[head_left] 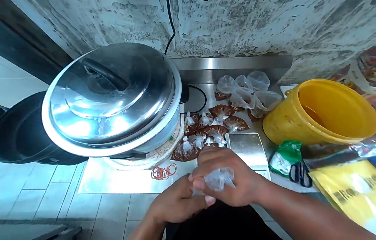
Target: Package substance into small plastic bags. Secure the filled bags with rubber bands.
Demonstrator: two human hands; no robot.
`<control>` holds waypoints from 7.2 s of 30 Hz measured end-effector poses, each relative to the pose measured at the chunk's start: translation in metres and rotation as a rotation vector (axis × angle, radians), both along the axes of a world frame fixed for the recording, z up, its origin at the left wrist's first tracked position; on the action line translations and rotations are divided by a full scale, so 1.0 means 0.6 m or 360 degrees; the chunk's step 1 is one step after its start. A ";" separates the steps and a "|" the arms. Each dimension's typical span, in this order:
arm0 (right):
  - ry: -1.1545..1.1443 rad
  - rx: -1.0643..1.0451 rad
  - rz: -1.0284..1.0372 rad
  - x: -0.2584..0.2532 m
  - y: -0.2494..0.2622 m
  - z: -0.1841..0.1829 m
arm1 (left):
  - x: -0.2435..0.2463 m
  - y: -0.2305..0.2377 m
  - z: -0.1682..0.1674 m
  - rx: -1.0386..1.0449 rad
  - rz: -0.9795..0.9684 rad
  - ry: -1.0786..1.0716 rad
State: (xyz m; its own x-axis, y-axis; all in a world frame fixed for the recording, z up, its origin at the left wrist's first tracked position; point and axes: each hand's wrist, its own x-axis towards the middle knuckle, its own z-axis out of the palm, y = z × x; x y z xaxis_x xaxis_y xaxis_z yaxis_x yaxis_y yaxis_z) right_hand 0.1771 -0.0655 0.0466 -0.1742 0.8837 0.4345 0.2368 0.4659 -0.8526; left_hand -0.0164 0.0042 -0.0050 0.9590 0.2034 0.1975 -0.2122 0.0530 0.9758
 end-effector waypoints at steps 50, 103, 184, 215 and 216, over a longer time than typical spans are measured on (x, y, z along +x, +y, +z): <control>-0.1134 -0.1155 0.0005 -0.083 0.076 -0.291 | -0.145 -0.038 -0.087 -0.0362 0.1171 0.0179; -0.0940 0.0228 -0.0466 -0.012 -0.065 -0.090 | 0.008 -0.043 -0.038 -0.0317 0.0520 0.0553; 0.0409 -0.1450 -0.0532 0.026 -0.081 -0.125 | 0.016 -0.035 -0.043 -0.0716 0.1095 0.0388; 0.0066 -0.1372 -0.0400 -0.008 -0.080 -0.120 | 0.016 -0.029 -0.057 -0.0445 0.1373 0.0554; 0.0077 -0.1373 -0.0417 -0.001 -0.080 -0.133 | 0.012 -0.029 -0.057 -0.0578 0.1298 0.0514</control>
State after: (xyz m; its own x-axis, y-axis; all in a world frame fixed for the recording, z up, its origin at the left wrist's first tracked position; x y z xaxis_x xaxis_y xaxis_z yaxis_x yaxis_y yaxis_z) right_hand 0.1765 -0.1137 -0.0334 0.0796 0.9146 -0.3964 0.2001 -0.4042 -0.8925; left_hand -0.0089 -0.0132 -0.0394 0.4913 0.8314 -0.2595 -0.0403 0.3193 0.9468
